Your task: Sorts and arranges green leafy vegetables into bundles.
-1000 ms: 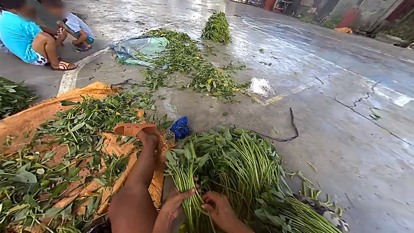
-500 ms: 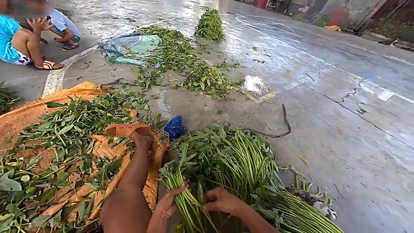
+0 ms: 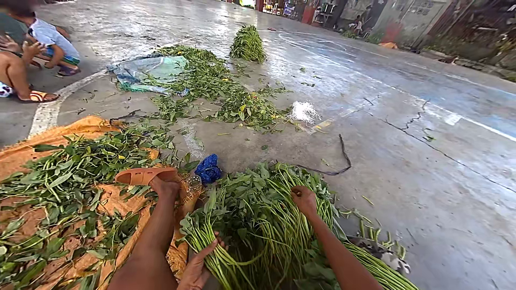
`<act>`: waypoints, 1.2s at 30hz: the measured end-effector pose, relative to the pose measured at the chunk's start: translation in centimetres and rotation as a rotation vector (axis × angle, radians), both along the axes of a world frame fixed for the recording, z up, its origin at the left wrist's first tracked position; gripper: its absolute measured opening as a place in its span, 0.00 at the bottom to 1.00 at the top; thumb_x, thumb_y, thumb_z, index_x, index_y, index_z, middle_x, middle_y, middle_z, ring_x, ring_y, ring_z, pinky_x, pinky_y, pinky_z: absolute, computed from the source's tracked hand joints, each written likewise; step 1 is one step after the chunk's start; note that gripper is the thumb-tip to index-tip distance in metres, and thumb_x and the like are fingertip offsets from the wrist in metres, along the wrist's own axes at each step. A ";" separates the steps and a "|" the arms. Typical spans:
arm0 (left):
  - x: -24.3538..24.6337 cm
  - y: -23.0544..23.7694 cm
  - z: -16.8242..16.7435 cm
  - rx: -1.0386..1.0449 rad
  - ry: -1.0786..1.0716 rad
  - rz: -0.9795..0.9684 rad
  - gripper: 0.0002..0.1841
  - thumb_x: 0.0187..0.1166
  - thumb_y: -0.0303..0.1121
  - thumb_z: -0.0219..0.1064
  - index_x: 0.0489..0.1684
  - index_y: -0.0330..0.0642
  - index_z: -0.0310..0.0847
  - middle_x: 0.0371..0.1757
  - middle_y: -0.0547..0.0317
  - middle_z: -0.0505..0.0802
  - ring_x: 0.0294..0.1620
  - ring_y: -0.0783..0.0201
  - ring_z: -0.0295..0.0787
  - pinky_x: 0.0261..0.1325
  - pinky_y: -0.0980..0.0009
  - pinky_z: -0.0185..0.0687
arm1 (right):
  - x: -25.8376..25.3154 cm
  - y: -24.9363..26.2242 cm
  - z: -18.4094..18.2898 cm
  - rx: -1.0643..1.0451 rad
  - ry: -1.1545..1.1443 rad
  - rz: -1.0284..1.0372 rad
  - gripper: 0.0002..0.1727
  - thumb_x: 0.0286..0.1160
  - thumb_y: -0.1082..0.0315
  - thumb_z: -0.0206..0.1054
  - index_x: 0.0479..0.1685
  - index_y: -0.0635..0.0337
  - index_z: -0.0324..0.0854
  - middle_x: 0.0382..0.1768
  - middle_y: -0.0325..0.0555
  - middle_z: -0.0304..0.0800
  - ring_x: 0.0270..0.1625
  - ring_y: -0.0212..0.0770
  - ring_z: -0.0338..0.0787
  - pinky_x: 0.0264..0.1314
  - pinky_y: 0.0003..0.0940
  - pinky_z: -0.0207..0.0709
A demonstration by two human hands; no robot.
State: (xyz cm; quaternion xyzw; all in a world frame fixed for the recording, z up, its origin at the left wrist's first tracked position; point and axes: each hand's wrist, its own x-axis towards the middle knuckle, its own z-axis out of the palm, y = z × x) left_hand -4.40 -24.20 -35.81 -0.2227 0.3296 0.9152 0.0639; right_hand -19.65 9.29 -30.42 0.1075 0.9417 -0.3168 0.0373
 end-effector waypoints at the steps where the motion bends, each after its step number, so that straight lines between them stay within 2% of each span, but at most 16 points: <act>1: -0.1 -0.2 -0.1 0.013 0.035 0.011 0.14 0.71 0.20 0.63 0.55 0.39 0.80 0.36 0.54 0.93 0.35 0.60 0.94 0.48 0.59 0.94 | 0.3 -0.5 1.0 -0.048 0.077 -0.008 0.15 0.82 0.66 0.68 0.62 0.61 0.87 0.56 0.56 0.93 0.59 0.53 0.92 0.69 0.55 0.81; 3: -0.1 -0.5 -0.2 0.012 0.088 0.035 0.20 0.63 0.21 0.71 0.57 0.40 0.81 0.38 0.54 0.94 0.36 0.59 0.94 0.48 0.57 0.95 | 1.2 -1.6 3.1 -0.122 0.230 0.014 0.14 0.82 0.68 0.68 0.61 0.63 0.87 0.52 0.55 0.95 0.53 0.51 0.94 0.62 0.53 0.84; 8: -0.2 0.3 0.3 -0.040 0.128 0.157 0.16 0.64 0.18 0.67 0.52 0.38 0.80 0.35 0.54 0.94 0.34 0.59 0.95 0.46 0.60 0.95 | 3.8 -6.0 6.6 -0.143 0.498 0.242 0.11 0.73 0.72 0.75 0.52 0.63 0.90 0.42 0.51 0.93 0.39 0.44 0.93 0.45 0.42 0.88; 12: -0.1 1.2 0.5 -0.065 0.221 0.229 0.19 0.59 0.19 0.74 0.51 0.38 0.81 0.36 0.54 0.94 0.36 0.59 0.95 0.48 0.58 0.95 | 7.1 -10.2 5.8 0.045 0.478 0.424 0.11 0.75 0.68 0.71 0.51 0.60 0.92 0.40 0.53 0.92 0.42 0.51 0.94 0.48 0.49 0.89; 14: 0.1 1.6 0.8 -0.054 0.250 0.194 0.23 0.58 0.20 0.79 0.55 0.37 0.81 0.42 0.50 0.95 0.41 0.55 0.96 0.50 0.56 0.95 | 9.1 -12.1 4.4 0.072 0.433 0.557 0.13 0.77 0.68 0.68 0.55 0.59 0.91 0.43 0.55 0.93 0.47 0.55 0.94 0.53 0.51 0.88; 16: 0.3 2.0 1.1 -0.069 0.234 0.135 0.27 0.62 0.19 0.75 0.65 0.34 0.76 0.49 0.48 0.95 0.46 0.53 0.96 0.51 0.56 0.94 | 11.1 -13.5 3.0 0.028 0.357 0.682 0.14 0.77 0.70 0.67 0.58 0.59 0.90 0.46 0.57 0.94 0.50 0.58 0.94 0.55 0.54 0.87; 18: 0.5 2.1 1.3 -0.114 0.223 0.076 0.29 0.65 0.18 0.71 0.71 0.33 0.71 0.54 0.49 0.95 0.51 0.56 0.96 0.54 0.60 0.94 | 12.7 -14.3 2.1 -0.016 0.249 0.764 0.15 0.78 0.71 0.66 0.61 0.57 0.90 0.49 0.58 0.94 0.54 0.60 0.94 0.60 0.56 0.85; 20: 0.5 1.9 1.1 -0.108 0.213 0.030 0.32 0.65 0.19 0.73 0.74 0.31 0.69 0.54 0.47 0.95 0.52 0.54 0.96 0.57 0.60 0.93 | 13.6 -14.4 1.8 -0.049 0.110 0.797 0.16 0.81 0.70 0.63 0.62 0.57 0.89 0.53 0.59 0.94 0.58 0.60 0.92 0.64 0.57 0.82; 22: 0.6 1.6 1.0 -0.116 0.198 -0.005 0.32 0.62 0.22 0.75 0.71 0.32 0.72 0.46 0.50 0.96 0.46 0.57 0.96 0.53 0.62 0.93 | 13.4 -14.2 1.8 -0.138 -0.037 0.805 0.17 0.83 0.69 0.61 0.66 0.57 0.87 0.55 0.57 0.94 0.59 0.56 0.93 0.66 0.56 0.81; 24: 0.4 1.3 0.9 -0.084 0.197 -0.014 0.30 0.60 0.23 0.78 0.66 0.34 0.76 0.40 0.53 0.95 0.40 0.58 0.95 0.51 0.60 0.94 | 11.5 -12.9 1.8 -0.227 -0.112 0.780 0.17 0.86 0.64 0.61 0.66 0.59 0.86 0.56 0.55 0.93 0.58 0.51 0.92 0.68 0.51 0.81; 26: 0.2 0.9 0.5 -0.020 0.201 0.013 0.28 0.61 0.22 0.77 0.64 0.36 0.77 0.38 0.53 0.94 0.39 0.56 0.95 0.52 0.55 0.94 | 8.4 -10.6 2.6 -0.195 -0.055 0.605 0.17 0.86 0.62 0.62 0.62 0.62 0.87 0.56 0.55 0.91 0.58 0.49 0.91 0.69 0.48 0.81; 28: 0.1 0.7 0.4 -0.015 0.189 0.066 0.26 0.61 0.22 0.76 0.62 0.37 0.77 0.39 0.53 0.94 0.39 0.57 0.95 0.51 0.55 0.94 | 4.6 -7.2 2.6 -0.023 0.034 0.330 0.16 0.85 0.64 0.64 0.63 0.62 0.86 0.59 0.57 0.89 0.57 0.52 0.91 0.65 0.50 0.83; 30: -0.1 0.5 0.4 -0.010 0.163 0.117 0.23 0.62 0.21 0.74 0.60 0.36 0.79 0.39 0.52 0.94 0.39 0.57 0.95 0.50 0.57 0.95 | 1.5 -3.6 1.7 0.129 0.025 0.112 0.19 0.82 0.66 0.68 0.68 0.63 0.82 0.66 0.64 0.82 0.61 0.62 0.88 0.65 0.58 0.82; 32: -0.3 0.6 0.4 -0.010 0.129 0.140 0.18 0.68 0.17 0.66 0.58 0.36 0.79 0.39 0.53 0.94 0.38 0.58 0.95 0.49 0.58 0.95 | -0.2 -0.9 0.7 0.226 -0.135 0.053 0.24 0.80 0.62 0.69 0.73 0.63 0.79 0.72 0.67 0.76 0.70 0.66 0.83 0.71 0.61 0.77; 34: -0.4 0.7 0.2 -0.018 0.095 0.148 0.16 0.72 0.15 0.60 0.58 0.36 0.79 0.39 0.53 0.94 0.38 0.58 0.95 0.49 0.58 0.95 | -0.5 0.1 1.0 0.290 -0.241 0.088 0.20 0.83 0.60 0.66 0.68 0.60 0.84 0.69 0.64 0.83 0.72 0.63 0.83 0.73 0.62 0.75; 36: -0.5 0.7 0.0 -0.024 0.077 0.157 0.16 0.73 0.15 0.58 0.57 0.36 0.78 0.39 0.53 0.94 0.38 0.58 0.95 0.48 0.59 0.95 | 0.1 0.3 2.4 0.254 -0.119 0.070 0.17 0.84 0.63 0.64 0.64 0.61 0.87 0.63 0.61 0.87 0.68 0.61 0.86 0.72 0.60 0.76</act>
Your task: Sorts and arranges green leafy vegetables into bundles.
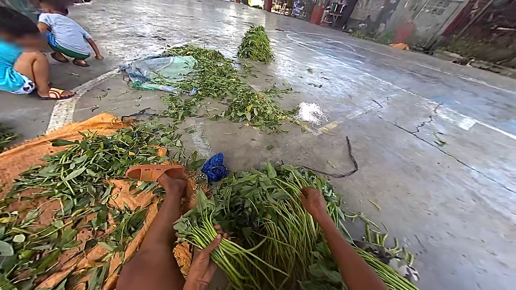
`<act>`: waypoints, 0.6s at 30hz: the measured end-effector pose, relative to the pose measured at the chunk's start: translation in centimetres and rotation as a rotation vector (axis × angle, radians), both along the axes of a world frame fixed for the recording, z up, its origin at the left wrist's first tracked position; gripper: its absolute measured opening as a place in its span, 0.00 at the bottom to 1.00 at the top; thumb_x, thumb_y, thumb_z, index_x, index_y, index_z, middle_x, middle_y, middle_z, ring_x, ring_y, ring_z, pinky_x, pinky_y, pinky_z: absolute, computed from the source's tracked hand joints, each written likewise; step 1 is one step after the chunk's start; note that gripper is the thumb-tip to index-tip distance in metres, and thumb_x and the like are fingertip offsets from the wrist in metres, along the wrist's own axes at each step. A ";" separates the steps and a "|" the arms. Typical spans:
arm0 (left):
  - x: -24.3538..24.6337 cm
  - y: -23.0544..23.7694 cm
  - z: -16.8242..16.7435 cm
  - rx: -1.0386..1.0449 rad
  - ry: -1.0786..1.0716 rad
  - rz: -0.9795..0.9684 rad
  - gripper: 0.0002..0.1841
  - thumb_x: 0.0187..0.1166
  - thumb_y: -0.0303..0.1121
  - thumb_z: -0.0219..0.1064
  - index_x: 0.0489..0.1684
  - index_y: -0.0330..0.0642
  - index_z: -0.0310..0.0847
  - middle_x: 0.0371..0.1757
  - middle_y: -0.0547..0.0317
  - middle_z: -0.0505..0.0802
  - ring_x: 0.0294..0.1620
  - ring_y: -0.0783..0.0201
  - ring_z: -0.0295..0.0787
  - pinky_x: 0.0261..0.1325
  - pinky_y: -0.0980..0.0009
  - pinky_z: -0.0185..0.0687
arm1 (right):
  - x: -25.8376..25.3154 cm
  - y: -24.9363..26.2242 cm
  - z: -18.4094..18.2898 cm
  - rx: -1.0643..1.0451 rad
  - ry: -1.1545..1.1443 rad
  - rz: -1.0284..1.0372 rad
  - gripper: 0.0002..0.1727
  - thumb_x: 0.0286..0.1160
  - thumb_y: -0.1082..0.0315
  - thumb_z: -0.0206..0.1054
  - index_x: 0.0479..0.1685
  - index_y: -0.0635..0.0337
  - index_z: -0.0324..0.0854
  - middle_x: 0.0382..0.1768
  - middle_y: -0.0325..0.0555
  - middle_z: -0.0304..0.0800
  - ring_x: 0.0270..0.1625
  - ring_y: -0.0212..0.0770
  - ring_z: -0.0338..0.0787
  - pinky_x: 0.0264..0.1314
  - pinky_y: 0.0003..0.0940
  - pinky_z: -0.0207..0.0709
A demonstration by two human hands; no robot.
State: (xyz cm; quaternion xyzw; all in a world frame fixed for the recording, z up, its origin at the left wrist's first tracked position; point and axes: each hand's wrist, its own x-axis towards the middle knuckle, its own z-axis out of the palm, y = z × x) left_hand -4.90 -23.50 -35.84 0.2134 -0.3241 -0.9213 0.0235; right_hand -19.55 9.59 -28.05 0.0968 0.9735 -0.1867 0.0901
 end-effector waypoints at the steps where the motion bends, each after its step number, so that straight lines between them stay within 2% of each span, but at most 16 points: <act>1: 0.0 0.0 0.0 0.000 -0.010 0.004 0.16 0.75 0.15 0.57 0.57 0.37 0.78 0.39 0.54 0.94 0.38 0.59 0.95 0.48 0.60 0.95 | 0.4 0.3 0.7 -0.065 0.130 -0.018 0.16 0.84 0.65 0.65 0.62 0.63 0.88 0.60 0.62 0.88 0.64 0.61 0.88 0.70 0.60 0.77; 3: -0.1 -0.2 -0.1 0.005 -0.010 0.009 0.15 0.74 0.15 0.58 0.56 0.37 0.79 0.39 0.54 0.94 0.38 0.59 0.95 0.48 0.60 0.95 | 0.8 1.3 1.9 -0.218 0.317 -0.063 0.15 0.82 0.67 0.68 0.61 0.66 0.87 0.54 0.62 0.91 0.57 0.60 0.91 0.66 0.61 0.80; 5: -0.1 -0.4 -0.3 0.011 0.003 0.005 0.15 0.72 0.16 0.59 0.55 0.37 0.80 0.39 0.55 0.94 0.39 0.60 0.95 0.49 0.60 0.94 | 0.8 2.6 2.5 -0.376 0.322 -0.107 0.15 0.79 0.67 0.73 0.59 0.66 0.88 0.48 0.59 0.94 0.49 0.56 0.93 0.60 0.59 0.81; 8: -0.3 -0.1 -0.1 -0.025 -0.016 -0.002 0.16 0.72 0.15 0.59 0.55 0.37 0.80 0.39 0.54 0.94 0.37 0.60 0.95 0.46 0.60 0.95 | 1.8 2.7 4.1 -0.716 0.316 -0.110 0.13 0.74 0.74 0.75 0.56 0.68 0.87 0.40 0.52 0.93 0.40 0.40 0.88 0.50 0.40 0.82; 10: -0.3 0.2 -0.3 -0.057 -0.018 -0.018 0.17 0.68 0.14 0.61 0.55 0.35 0.78 0.37 0.54 0.93 0.34 0.60 0.94 0.44 0.60 0.95 | 3.4 1.0 4.7 -0.837 0.368 0.005 0.13 0.68 0.79 0.76 0.52 0.68 0.87 0.31 0.43 0.91 0.33 0.31 0.87 0.43 0.31 0.84; 12: -0.1 0.7 -0.3 -0.092 -0.020 -0.058 0.19 0.65 0.13 0.63 0.55 0.34 0.78 0.36 0.54 0.93 0.34 0.59 0.93 0.44 0.60 0.94 | 5.3 -1.9 4.2 -0.765 0.407 0.141 0.15 0.64 0.74 0.80 0.49 0.65 0.87 0.28 0.39 0.91 0.31 0.30 0.88 0.40 0.30 0.83; 14: -0.1 1.5 -0.1 -0.096 0.001 -0.096 0.20 0.62 0.13 0.66 0.56 0.34 0.78 0.38 0.53 0.93 0.36 0.58 0.94 0.45 0.59 0.95 | 7.3 -5.4 3.0 -0.585 0.418 0.276 0.16 0.66 0.64 0.80 0.48 0.64 0.88 0.34 0.42 0.93 0.36 0.35 0.90 0.45 0.33 0.84; 16: 0.2 2.3 0.3 -0.082 0.032 -0.138 0.21 0.62 0.13 0.70 0.56 0.33 0.79 0.43 0.50 0.95 0.40 0.55 0.95 0.48 0.58 0.94 | 9.4 -8.7 1.2 -0.489 0.409 0.422 0.14 0.69 0.63 0.77 0.45 0.66 0.89 0.40 0.50 0.93 0.41 0.43 0.93 0.51 0.39 0.87; 18: 0.6 3.0 0.9 -0.099 0.048 -0.168 0.22 0.61 0.14 0.72 0.57 0.33 0.79 0.46 0.48 0.95 0.43 0.56 0.95 0.50 0.60 0.94 | 11.1 -11.4 -0.4 -0.460 0.389 0.543 0.12 0.69 0.65 0.76 0.43 0.65 0.90 0.40 0.54 0.92 0.43 0.50 0.93 0.53 0.46 0.88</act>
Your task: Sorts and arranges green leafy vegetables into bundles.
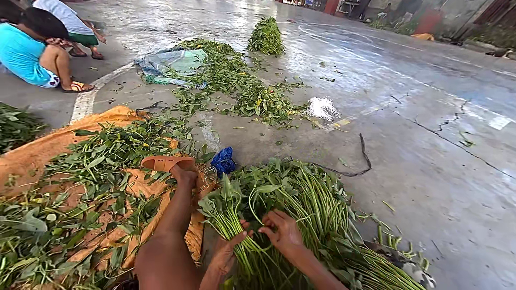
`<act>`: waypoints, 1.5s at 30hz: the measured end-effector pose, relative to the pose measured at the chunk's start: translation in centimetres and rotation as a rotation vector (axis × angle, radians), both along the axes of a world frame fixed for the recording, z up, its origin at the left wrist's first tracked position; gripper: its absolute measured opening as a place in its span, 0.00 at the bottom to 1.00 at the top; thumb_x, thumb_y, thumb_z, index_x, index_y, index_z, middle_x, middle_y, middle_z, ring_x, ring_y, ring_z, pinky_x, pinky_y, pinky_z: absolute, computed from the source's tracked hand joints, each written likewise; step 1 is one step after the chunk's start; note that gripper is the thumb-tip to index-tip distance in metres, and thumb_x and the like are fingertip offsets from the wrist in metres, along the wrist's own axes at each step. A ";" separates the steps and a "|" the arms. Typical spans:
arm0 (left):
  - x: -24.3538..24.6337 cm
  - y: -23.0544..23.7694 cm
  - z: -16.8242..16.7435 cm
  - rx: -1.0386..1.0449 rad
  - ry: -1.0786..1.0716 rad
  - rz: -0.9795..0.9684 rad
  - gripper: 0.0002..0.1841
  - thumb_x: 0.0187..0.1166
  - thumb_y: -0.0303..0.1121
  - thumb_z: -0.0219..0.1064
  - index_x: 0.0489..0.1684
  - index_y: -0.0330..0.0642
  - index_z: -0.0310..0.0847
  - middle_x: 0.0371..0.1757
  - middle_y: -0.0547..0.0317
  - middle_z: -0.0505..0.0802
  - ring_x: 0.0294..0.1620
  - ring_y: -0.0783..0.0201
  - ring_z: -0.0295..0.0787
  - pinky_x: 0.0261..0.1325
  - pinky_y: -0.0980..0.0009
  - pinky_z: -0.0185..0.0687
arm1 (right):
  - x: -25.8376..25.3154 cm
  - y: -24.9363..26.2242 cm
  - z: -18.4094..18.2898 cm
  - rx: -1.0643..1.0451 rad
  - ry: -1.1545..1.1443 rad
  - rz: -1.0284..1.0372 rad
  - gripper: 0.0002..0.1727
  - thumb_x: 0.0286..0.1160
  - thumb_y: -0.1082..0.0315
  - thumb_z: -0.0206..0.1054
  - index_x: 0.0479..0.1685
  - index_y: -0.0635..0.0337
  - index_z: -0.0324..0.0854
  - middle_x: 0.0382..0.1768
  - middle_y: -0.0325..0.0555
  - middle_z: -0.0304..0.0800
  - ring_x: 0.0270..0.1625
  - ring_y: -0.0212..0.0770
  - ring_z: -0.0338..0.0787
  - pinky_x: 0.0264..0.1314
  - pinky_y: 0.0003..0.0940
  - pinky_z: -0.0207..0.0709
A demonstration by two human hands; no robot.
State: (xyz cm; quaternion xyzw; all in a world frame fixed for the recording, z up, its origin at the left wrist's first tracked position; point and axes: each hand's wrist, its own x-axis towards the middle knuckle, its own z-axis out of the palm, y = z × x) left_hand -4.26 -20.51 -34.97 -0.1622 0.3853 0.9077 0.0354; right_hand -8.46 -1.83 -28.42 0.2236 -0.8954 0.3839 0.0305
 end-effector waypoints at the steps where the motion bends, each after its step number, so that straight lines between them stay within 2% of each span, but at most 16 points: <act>1: 0.3 0.3 0.2 -0.037 -0.009 -0.002 0.22 0.63 0.15 0.70 0.59 0.33 0.78 0.47 0.50 0.95 0.45 0.59 0.95 0.51 0.63 0.93 | 0.7 -1.0 -0.6 0.019 0.008 0.044 0.11 0.70 0.66 0.76 0.42 0.65 0.91 0.40 0.55 0.93 0.45 0.52 0.94 0.55 0.49 0.87; 4: 0.8 0.5 0.1 -0.040 -0.006 0.012 0.20 0.65 0.18 0.69 0.59 0.34 0.78 0.45 0.53 0.95 0.45 0.64 0.94 0.52 0.67 0.92 | 1.8 -2.8 -1.8 0.070 0.119 0.100 0.08 0.68 0.67 0.76 0.40 0.62 0.92 0.39 0.52 0.95 0.46 0.54 0.95 0.57 0.51 0.86; 8: 0.2 -0.6 -0.2 0.125 0.063 0.065 0.19 0.64 0.25 0.75 0.54 0.37 0.80 0.39 0.52 0.94 0.40 0.60 0.95 0.48 0.63 0.94 | 0.4 -1.6 -1.7 0.168 0.190 0.042 0.16 0.77 0.51 0.70 0.39 0.55 0.92 0.40 0.47 0.95 0.52 0.52 0.92 0.63 0.54 0.78; 10: 0.0 -1.7 -0.3 0.223 0.084 0.113 0.20 0.61 0.26 0.80 0.53 0.38 0.82 0.39 0.52 0.95 0.39 0.58 0.96 0.46 0.62 0.95 | -2.3 0.5 -0.8 0.268 0.068 -0.104 0.21 0.82 0.50 0.65 0.48 0.59 0.92 0.56 0.57 0.92 0.64 0.61 0.87 0.72 0.62 0.72; 12: 0.1 -2.6 -0.2 0.277 0.095 0.155 0.20 0.60 0.26 0.80 0.52 0.40 0.83 0.37 0.54 0.94 0.36 0.61 0.96 0.43 0.64 0.95 | -5.3 2.9 -0.5 0.432 -0.131 -0.243 0.21 0.83 0.57 0.66 0.65 0.62 0.85 0.71 0.64 0.80 0.76 0.66 0.76 0.80 0.64 0.63; 14: 0.2 -3.3 0.2 0.325 0.105 0.195 0.17 0.62 0.26 0.77 0.50 0.41 0.84 0.36 0.56 0.94 0.34 0.63 0.96 0.41 0.66 0.95 | -7.7 4.5 -0.4 0.594 -0.333 -0.318 0.26 0.82 0.64 0.65 0.78 0.63 0.72 0.71 0.65 0.79 0.76 0.64 0.77 0.80 0.60 0.66; 16: 0.2 -4.1 0.2 0.348 0.109 0.222 0.13 0.67 0.26 0.72 0.49 0.41 0.85 0.35 0.57 0.95 0.33 0.64 0.95 0.40 0.67 0.95 | -9.0 5.7 0.2 0.629 -0.445 -0.358 0.26 0.85 0.67 0.60 0.82 0.60 0.66 0.65 0.63 0.85 0.68 0.64 0.86 0.71 0.60 0.76; 20: -0.4 -4.7 0.5 0.203 -0.044 0.237 0.14 0.83 0.19 0.49 0.54 0.39 0.80 0.35 0.58 0.94 0.32 0.66 0.94 0.39 0.70 0.94 | -7.1 6.4 2.3 0.306 -0.212 -0.342 0.18 0.82 0.70 0.65 0.68 0.60 0.85 0.57 0.59 0.90 0.58 0.58 0.90 0.66 0.56 0.80; 23: -1.2 -3.8 0.1 0.052 -0.163 0.195 0.12 0.83 0.16 0.53 0.56 0.34 0.78 0.35 0.54 0.93 0.32 0.63 0.93 0.39 0.68 0.93 | -3.6 5.0 2.4 0.165 0.002 -0.235 0.14 0.77 0.69 0.70 0.59 0.58 0.91 0.46 0.55 0.92 0.46 0.51 0.93 0.54 0.49 0.87; 27: -1.7 -2.4 -0.2 -0.034 -0.201 0.164 0.13 0.79 0.14 0.60 0.58 0.31 0.76 0.41 0.49 0.93 0.36 0.59 0.93 0.42 0.65 0.93 | 0.9 2.5 -0.2 0.229 0.282 -0.008 0.14 0.67 0.74 0.74 0.51 0.56 0.94 0.36 0.53 0.92 0.41 0.54 0.95 0.44 0.49 0.90; 31: -1.2 -2.8 0.0 0.044 -0.101 0.063 0.20 0.76 0.16 0.62 0.67 0.31 0.70 0.49 0.44 0.93 0.41 0.55 0.95 0.44 0.62 0.94 | 3.4 1.3 -2.2 0.297 0.260 0.124 0.13 0.66 0.74 0.75 0.49 0.55 0.94 0.34 0.53 0.91 0.41 0.57 0.94 0.42 0.51 0.90; 34: -1.1 -3.4 0.1 0.131 -0.009 -0.004 0.27 0.63 0.21 0.75 0.65 0.34 0.73 0.47 0.47 0.94 0.44 0.55 0.96 0.50 0.61 0.94 | 3.9 1.1 -2.1 0.256 0.056 0.164 0.14 0.71 0.73 0.72 0.54 0.56 0.94 0.38 0.58 0.92 0.42 0.59 0.95 0.43 0.55 0.89; 37: -0.9 -3.8 0.3 0.132 0.021 -0.054 0.32 0.53 0.22 0.82 0.63 0.35 0.75 0.42 0.49 0.95 0.40 0.55 0.96 0.48 0.60 0.94 | 3.5 0.9 -0.5 0.290 -0.286 0.191 0.16 0.85 0.61 0.63 0.62 0.56 0.90 0.52 0.59 0.94 0.55 0.60 0.93 0.61 0.58 0.84; 40: -0.4 -4.6 0.6 0.134 0.045 -0.051 0.33 0.50 0.25 0.85 0.61 0.36 0.80 0.40 0.53 0.95 0.36 0.60 0.95 0.45 0.64 0.94 | 1.7 1.4 -0.8 0.365 -0.107 -0.018 0.21 0.83 0.54 0.65 0.59 0.61 0.90 0.54 0.63 0.90 0.59 0.64 0.89 0.60 0.59 0.84; 43: -0.2 -5.5 1.3 0.150 0.025 -0.001 0.29 0.54 0.22 0.81 0.59 0.35 0.79 0.39 0.52 0.95 0.35 0.60 0.95 0.43 0.66 0.95 | -1.9 2.3 0.9 0.713 -0.339 -0.199 0.27 0.83 0.61 0.65 0.77 0.68 0.74 0.76 0.69 0.72 0.76 0.68 0.76 0.75 0.57 0.74; 45: -0.2 -5.7 1.4 0.090 -0.058 0.046 0.22 0.63 0.14 0.67 0.59 0.33 0.75 0.39 0.49 0.93 0.36 0.58 0.94 0.43 0.65 0.94 | -3.3 2.6 1.7 0.822 -0.500 -0.221 0.23 0.85 0.67 0.59 0.76 0.66 0.76 0.78 0.65 0.72 0.77 0.64 0.78 0.74 0.56 0.75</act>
